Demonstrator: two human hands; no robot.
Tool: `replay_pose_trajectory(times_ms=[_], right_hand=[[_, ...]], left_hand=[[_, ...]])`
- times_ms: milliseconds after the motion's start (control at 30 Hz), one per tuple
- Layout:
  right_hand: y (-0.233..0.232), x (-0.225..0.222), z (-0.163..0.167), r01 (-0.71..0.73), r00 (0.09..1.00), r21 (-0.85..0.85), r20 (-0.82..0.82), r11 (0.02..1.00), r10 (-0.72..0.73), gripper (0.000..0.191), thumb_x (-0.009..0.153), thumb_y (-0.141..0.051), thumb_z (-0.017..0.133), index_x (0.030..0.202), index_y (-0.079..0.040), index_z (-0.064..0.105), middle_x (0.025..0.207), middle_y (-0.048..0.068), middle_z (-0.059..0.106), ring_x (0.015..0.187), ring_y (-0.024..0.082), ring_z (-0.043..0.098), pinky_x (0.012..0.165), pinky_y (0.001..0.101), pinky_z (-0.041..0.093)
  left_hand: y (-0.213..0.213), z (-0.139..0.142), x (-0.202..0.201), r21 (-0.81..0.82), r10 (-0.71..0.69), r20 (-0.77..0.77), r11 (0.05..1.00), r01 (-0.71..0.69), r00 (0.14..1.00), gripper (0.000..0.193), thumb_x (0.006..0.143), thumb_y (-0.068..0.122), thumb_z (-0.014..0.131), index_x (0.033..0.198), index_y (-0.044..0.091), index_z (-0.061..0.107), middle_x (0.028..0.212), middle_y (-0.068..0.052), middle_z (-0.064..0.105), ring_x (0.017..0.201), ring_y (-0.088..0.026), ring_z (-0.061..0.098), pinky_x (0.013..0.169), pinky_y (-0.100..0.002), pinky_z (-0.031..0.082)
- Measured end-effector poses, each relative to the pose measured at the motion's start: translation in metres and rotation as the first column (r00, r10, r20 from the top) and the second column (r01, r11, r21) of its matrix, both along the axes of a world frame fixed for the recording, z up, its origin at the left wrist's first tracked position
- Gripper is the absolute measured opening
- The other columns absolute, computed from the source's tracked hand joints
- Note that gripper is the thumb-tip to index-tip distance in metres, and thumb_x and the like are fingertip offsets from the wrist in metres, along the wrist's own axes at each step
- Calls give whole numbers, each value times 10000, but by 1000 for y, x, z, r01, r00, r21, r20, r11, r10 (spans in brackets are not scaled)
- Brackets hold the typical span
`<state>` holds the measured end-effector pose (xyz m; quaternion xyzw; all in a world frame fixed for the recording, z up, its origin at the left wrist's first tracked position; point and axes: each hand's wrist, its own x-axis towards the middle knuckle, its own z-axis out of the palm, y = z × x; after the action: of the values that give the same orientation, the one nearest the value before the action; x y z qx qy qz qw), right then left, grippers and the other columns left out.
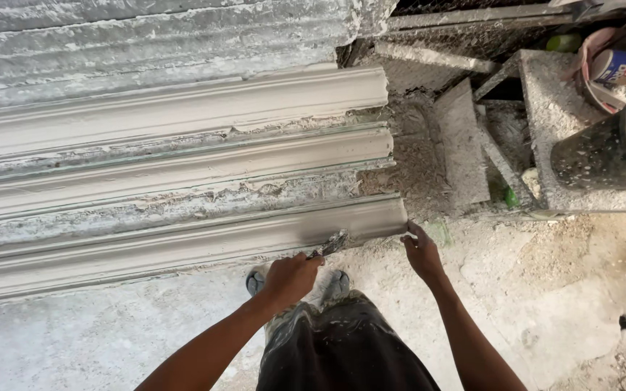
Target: The person uses a small hand scraper to remove dried plaster residue from the grooved profiles of decorative cornice molding strips, working along each strip section by section and brushing loosened debris away with their free hand.
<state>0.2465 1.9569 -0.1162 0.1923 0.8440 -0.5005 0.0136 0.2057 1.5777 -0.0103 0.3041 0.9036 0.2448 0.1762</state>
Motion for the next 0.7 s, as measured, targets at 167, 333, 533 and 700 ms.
replay_pose_trajectory(times_ms=[167,333,533,700], right_hand=[[-3,0,5,1,999,-59,55,998,2,511,974,-71,518,1483,-32,483,1348,148,669,1114,251,727,836,349,561],[-2,1,6,19,999,-111,41,994,-15,531,963,-40,491,1494,-40,483,1350,136,667,1125,249,721,846,333,558],[0,-1,4,10,999,-195,40,981,-2,524,973,-31,473,1497,-37,476,1367,117,659,1146,250,710,897,308,546],[3,3,-1,36,997,-188,75,981,-22,523,972,-21,478,1495,-43,480,1353,104,665,1164,238,705,836,320,537]], left_hand=[[10,2,-1,-97,-3,44,995,7,999,320,978,181,563,1254,169,724,847,-166,702,604,-306,686,548,-478,570],[12,6,-2,-28,-18,-7,999,18,1000,311,987,167,562,1252,148,723,844,-179,702,545,-318,666,486,-471,545],[7,4,-5,-127,-83,-19,989,80,996,338,952,159,582,1260,162,721,874,-190,683,563,-300,675,480,-463,557],[18,5,-3,-38,-50,-46,998,48,998,312,975,176,574,1240,173,738,800,-145,698,585,-311,659,501,-478,538]])
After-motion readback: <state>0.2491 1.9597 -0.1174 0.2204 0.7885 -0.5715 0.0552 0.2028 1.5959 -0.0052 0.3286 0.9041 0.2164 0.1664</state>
